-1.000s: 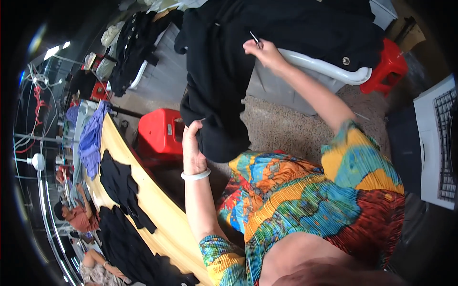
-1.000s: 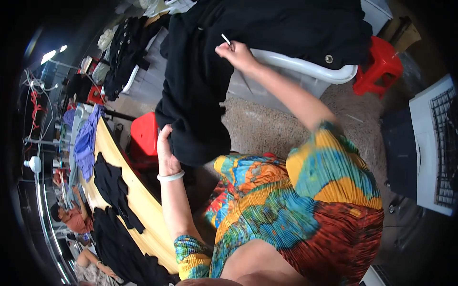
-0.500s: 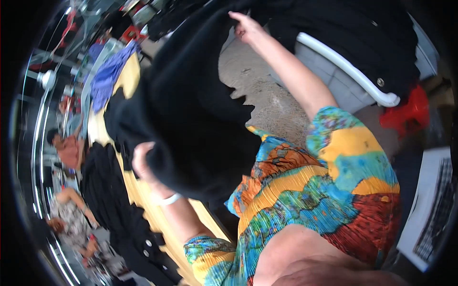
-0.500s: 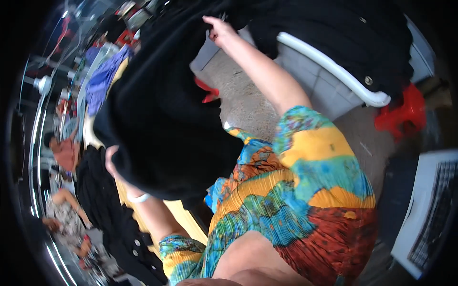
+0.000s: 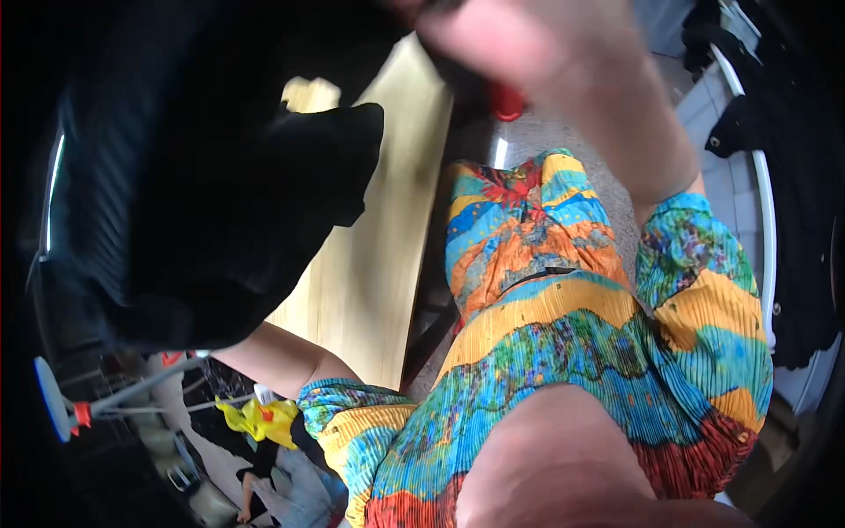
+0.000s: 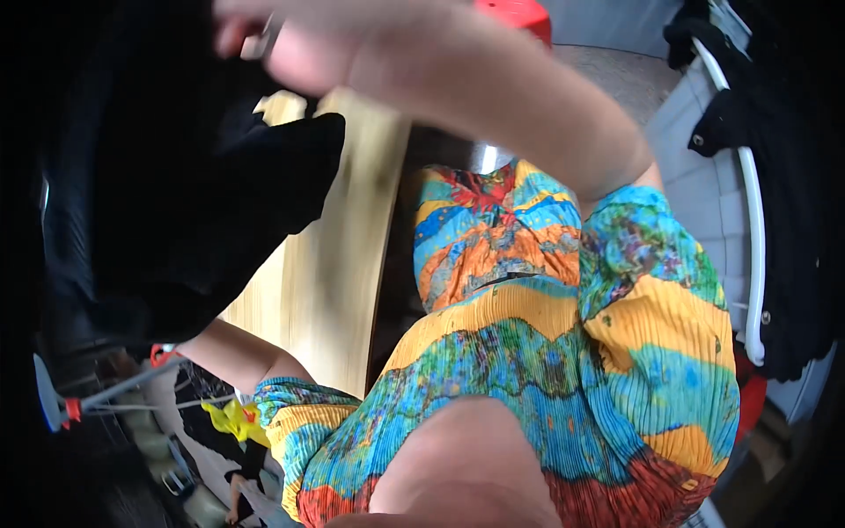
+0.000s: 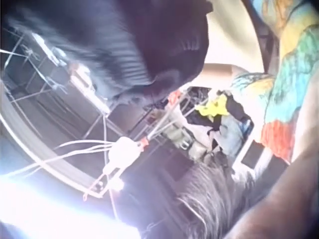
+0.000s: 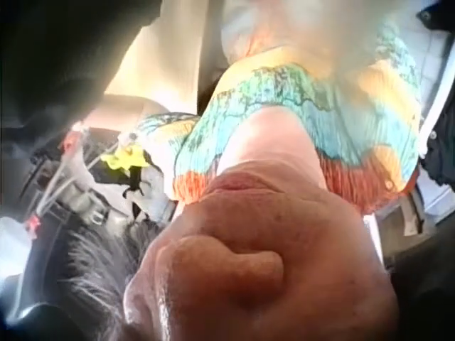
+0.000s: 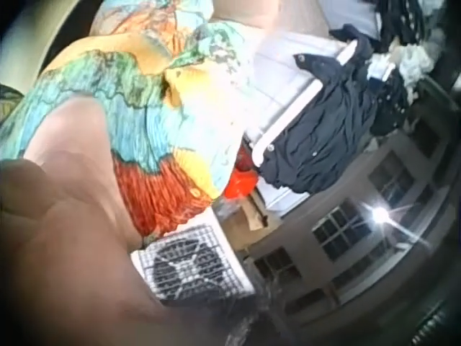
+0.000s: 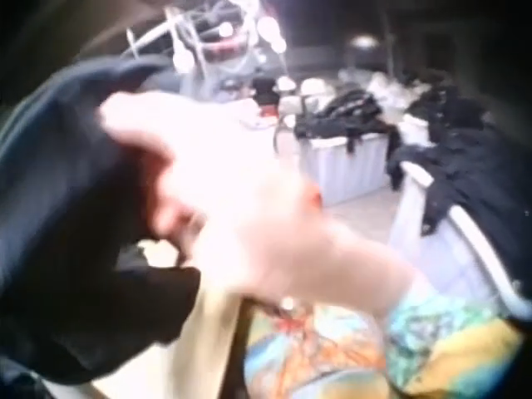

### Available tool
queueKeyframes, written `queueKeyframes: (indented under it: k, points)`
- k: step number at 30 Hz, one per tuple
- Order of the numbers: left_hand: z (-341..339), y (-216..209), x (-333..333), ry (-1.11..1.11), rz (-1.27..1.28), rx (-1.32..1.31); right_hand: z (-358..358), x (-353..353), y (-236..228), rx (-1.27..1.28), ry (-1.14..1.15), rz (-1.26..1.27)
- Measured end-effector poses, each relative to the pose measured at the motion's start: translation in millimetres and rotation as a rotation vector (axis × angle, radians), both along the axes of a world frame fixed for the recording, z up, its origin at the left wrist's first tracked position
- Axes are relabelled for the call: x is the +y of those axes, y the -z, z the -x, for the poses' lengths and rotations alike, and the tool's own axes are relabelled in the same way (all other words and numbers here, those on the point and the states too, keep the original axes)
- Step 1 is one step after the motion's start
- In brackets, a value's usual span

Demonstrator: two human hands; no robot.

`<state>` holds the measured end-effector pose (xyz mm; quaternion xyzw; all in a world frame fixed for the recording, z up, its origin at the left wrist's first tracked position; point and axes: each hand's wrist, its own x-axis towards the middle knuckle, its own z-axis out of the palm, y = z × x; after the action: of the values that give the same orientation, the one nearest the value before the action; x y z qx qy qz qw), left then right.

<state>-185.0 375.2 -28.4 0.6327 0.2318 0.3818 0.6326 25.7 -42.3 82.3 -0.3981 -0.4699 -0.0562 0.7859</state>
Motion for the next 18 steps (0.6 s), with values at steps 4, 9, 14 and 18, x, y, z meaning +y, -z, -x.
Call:
queueKeyframes:
  k: [4,9,14,18]
  points:
    - [11,5,-50,-0.096,0.071,0.011,32,41,-5,0.568,-0.562,0.29]
    - [-8,49,-56,-0.318,0.207,0.003,90,117,52,0.459,-0.77,0.575]
    - [24,87,-58,-0.515,-0.161,0.367,76,127,131,0.097,-0.937,1.156]
    - [67,72,-133,-0.638,-0.173,0.309,29,106,152,-0.165,-0.426,1.019]
